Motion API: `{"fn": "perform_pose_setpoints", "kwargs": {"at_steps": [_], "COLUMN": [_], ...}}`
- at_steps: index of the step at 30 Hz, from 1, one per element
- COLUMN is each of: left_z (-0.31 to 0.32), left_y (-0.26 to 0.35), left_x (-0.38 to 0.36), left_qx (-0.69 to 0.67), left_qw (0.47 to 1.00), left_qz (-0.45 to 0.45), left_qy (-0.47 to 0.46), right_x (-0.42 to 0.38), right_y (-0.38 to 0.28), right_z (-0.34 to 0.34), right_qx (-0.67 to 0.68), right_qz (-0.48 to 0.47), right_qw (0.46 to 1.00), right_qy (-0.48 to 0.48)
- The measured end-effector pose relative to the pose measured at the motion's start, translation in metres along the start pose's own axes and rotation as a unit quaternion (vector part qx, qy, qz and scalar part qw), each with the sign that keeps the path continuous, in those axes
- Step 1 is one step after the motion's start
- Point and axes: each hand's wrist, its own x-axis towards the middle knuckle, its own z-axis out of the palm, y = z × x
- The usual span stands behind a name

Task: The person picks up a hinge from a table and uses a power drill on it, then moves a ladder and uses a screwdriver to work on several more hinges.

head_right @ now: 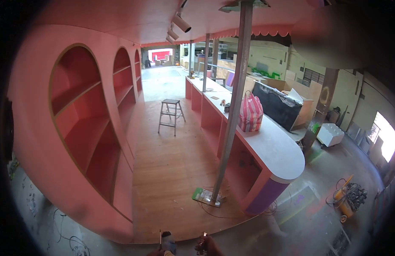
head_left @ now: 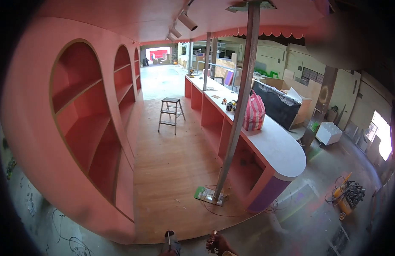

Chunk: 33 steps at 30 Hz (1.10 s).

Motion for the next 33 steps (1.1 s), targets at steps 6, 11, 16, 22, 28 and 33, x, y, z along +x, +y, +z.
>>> {"fn": "perform_pose_setpoints", "kwargs": {"at_steps": [6, 11, 16, 22, 28, 33], "left_z": [-0.052, -0.135, -0.221, -0.305, -0.373, -0.39], "left_y": [0.038, 0.039, 0.062, 0.066, 0.122, 0.151], "left_x": [0.129, 0.269, 0.391, 0.453, 0.52, 0.573], "left_qx": [-0.148, -0.242, -0.325, -0.344, -0.154, -0.115], "left_qw": [0.983, 0.947, 0.943, 0.933, 0.971, 0.964], "left_qz": [-0.105, -0.198, -0.064, -0.057, 0.125, 0.178], "left_qy": [-0.02, -0.069, 0.002, -0.09, -0.13, -0.164], "right_x": [0.125, 0.245, 0.336, 0.386, 0.409, 0.439], "right_y": [-0.022, -0.075, -0.116, -0.139, -0.137, -0.14], "right_z": [-0.002, 0.047, 0.139, 0.214, 0.254, 0.262], "right_qx": [-0.101, -0.187, -0.277, -0.255, -0.181, -0.135], "right_qz": [0.173, 0.057, -0.008, -0.071, -0.121, -0.16], "right_qw": [0.968, 0.954, 0.907, 0.92, 0.935, 0.956], "right_qy": [0.151, 0.226, 0.317, 0.289, 0.28, 0.204]}}
